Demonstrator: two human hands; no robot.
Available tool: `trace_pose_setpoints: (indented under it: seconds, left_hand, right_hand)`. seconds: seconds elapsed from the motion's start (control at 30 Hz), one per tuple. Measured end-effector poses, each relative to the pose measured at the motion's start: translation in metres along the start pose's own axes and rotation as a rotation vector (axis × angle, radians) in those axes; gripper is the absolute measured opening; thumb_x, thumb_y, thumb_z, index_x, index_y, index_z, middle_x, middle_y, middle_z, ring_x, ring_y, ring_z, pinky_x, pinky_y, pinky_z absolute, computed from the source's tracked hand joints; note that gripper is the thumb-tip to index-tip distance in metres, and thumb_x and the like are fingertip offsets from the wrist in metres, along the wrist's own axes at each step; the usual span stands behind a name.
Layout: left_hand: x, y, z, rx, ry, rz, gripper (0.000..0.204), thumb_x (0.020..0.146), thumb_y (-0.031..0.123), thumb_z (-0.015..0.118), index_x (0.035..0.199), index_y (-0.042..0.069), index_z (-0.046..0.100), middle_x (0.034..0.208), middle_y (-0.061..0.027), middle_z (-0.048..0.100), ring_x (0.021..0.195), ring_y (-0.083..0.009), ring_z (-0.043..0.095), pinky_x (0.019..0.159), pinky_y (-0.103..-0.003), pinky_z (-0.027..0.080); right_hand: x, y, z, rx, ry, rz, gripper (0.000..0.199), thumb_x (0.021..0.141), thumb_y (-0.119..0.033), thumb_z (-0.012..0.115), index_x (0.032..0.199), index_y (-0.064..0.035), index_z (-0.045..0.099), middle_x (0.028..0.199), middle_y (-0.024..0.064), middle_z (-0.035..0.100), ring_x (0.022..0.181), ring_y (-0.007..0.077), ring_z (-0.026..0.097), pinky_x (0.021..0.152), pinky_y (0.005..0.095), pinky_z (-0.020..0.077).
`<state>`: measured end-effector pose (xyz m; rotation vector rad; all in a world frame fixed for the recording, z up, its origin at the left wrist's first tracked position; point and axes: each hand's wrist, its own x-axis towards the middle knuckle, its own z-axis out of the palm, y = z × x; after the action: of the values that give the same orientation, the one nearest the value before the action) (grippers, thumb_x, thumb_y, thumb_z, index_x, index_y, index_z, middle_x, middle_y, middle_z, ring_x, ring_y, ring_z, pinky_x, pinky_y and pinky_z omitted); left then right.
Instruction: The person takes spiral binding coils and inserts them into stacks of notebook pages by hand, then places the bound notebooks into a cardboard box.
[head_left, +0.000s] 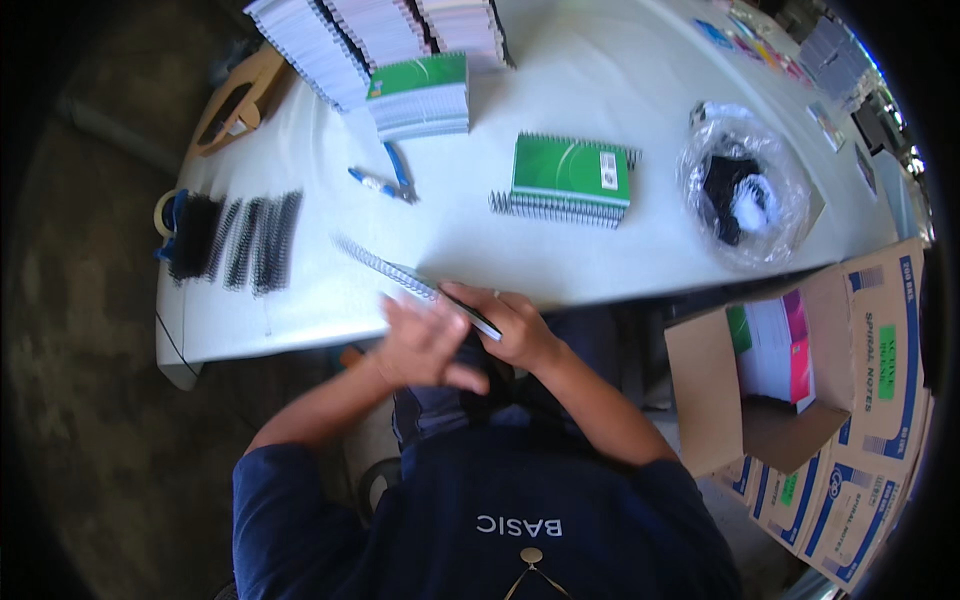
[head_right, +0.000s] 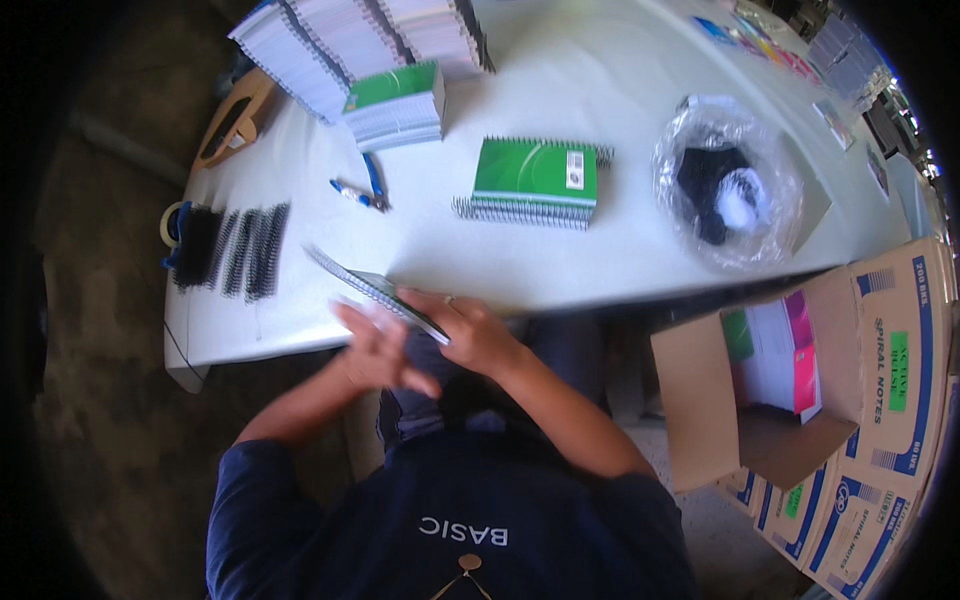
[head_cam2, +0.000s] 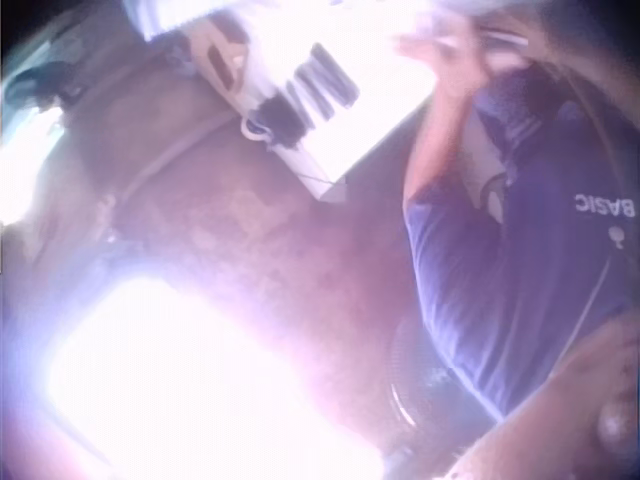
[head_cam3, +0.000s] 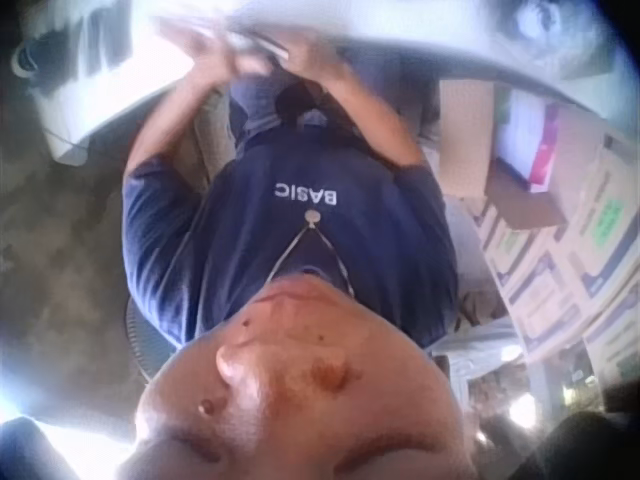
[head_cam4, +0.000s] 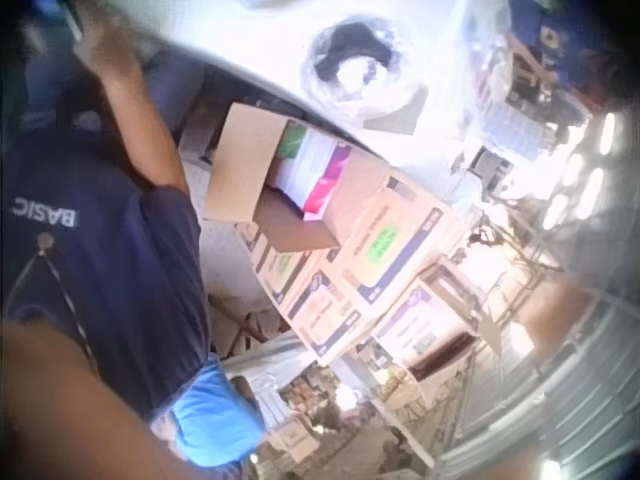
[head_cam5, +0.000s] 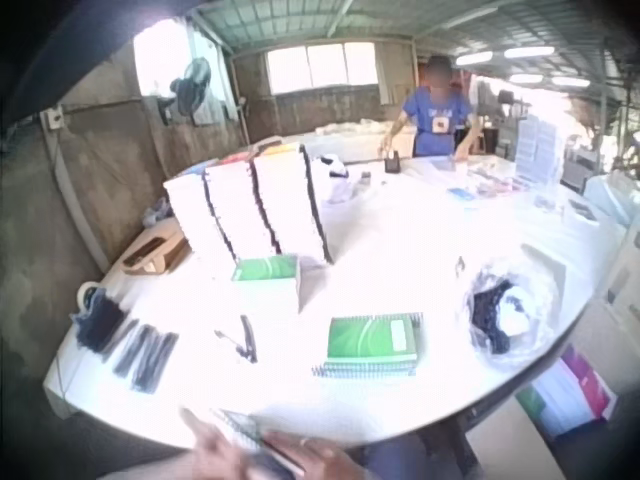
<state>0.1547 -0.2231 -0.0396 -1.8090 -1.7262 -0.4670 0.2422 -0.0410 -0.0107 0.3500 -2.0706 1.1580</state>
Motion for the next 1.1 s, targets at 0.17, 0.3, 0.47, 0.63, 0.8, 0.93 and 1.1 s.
trace_pose_setpoints:
  seconds: [0.17,0.3,0.47,0.63,0.8,0.93,1.1]
  left_hand:
    - [0.038,-0.015,-0.001,-0.023,0.029,-0.241,0.109,0.074,0.078,0.04,0.142,-0.004,0.016,0.142,-0.0367,0.012,0.131,-0.0563,0.009,0.102,-0.067,0.004]
    - [0.028,0.005,-0.003,-0.016,0.094,-0.018,0.108,0.073,0.079,0.04,0.142,-0.001,0.021,0.14,-0.0334,0.021,0.129,-0.0544,0.017,0.1,-0.068,0.012]
    - [0.043,0.003,0.006,-0.087,-0.008,-0.191,0.111,0.071,0.08,0.041,0.139,-0.006,0.023,0.135,-0.0373,0.026,0.122,-0.0557,0.026,0.097,-0.067,0.02]
    - [0.069,-0.002,-0.011,0.18,0.253,-0.163,0.1,0.078,0.075,0.036,0.136,-0.006,0.029,0.137,-0.0364,0.023,0.128,-0.056,0.018,0.099,-0.068,0.012]
    - [0.046,0.026,-0.005,-0.132,-0.051,-0.226,0.083,0.086,0.065,0.037,0.134,-0.003,0.034,0.134,-0.0274,0.033,0.129,-0.0459,0.026,0.104,-0.059,0.009]
    - [0.092,0.011,-0.036,0.001,-0.198,-0.345,0.043,0.08,0.028,0.065,0.119,0.011,0.055,0.117,-0.0064,0.053,0.114,-0.023,0.048,0.102,-0.044,0.021]
    - [0.121,-0.02,-0.061,-0.371,-0.306,-0.416,0.021,0.066,0.011,0.075,0.083,0.011,0.062,0.079,-0.0043,0.059,0.076,-0.0236,0.056,0.074,-0.035,0.037]
  right_hand:
    - [-0.006,-0.009,0.009,0.01,0.014,0.002,0.051,0.071,0.001,0.061,0.121,-0.0018,0.054,0.107,0.0155,0.064,0.087,0.0296,0.066,0.074,0.0364,0.0533]
    - [-0.007,-0.005,0.006,0.138,0.017,0.109,0.064,0.073,0.001,0.061,0.134,-0.0037,0.041,0.109,0.0138,0.064,0.081,0.0306,0.066,0.071,0.0386,0.0526]
    - [-0.007,-0.006,0.009,0.006,-0.119,0.073,0.075,0.075,-0.002,0.062,0.141,-0.0061,0.027,0.112,0.0129,0.063,0.09,0.0318,0.065,0.075,0.0375,0.0522]
    - [-0.002,-0.009,-0.001,0.314,-0.188,0.316,0.075,0.078,-0.01,0.063,0.142,-0.0089,0.023,0.116,0.0129,0.061,0.097,0.035,0.062,0.079,0.0393,0.0508]
    - [0.005,-0.007,0.004,0.403,-0.095,0.446,0.073,0.083,-0.009,0.06,0.143,-0.0121,0.019,0.099,0.017,0.064,0.09,0.0368,0.064,0.077,0.0387,0.0499]
    - [0.002,0.002,0.0,0.363,0.022,0.355,0.079,0.076,0.001,0.061,0.142,-0.0118,0.019,0.087,0.0221,0.063,0.084,0.037,0.064,0.072,0.0401,0.0495]
    - [-0.003,0.017,0.01,0.308,-0.125,0.379,0.045,0.075,-0.004,0.063,0.119,-0.0043,0.052,0.087,0.0186,0.065,0.089,0.0407,0.061,0.075,0.0427,0.0485]
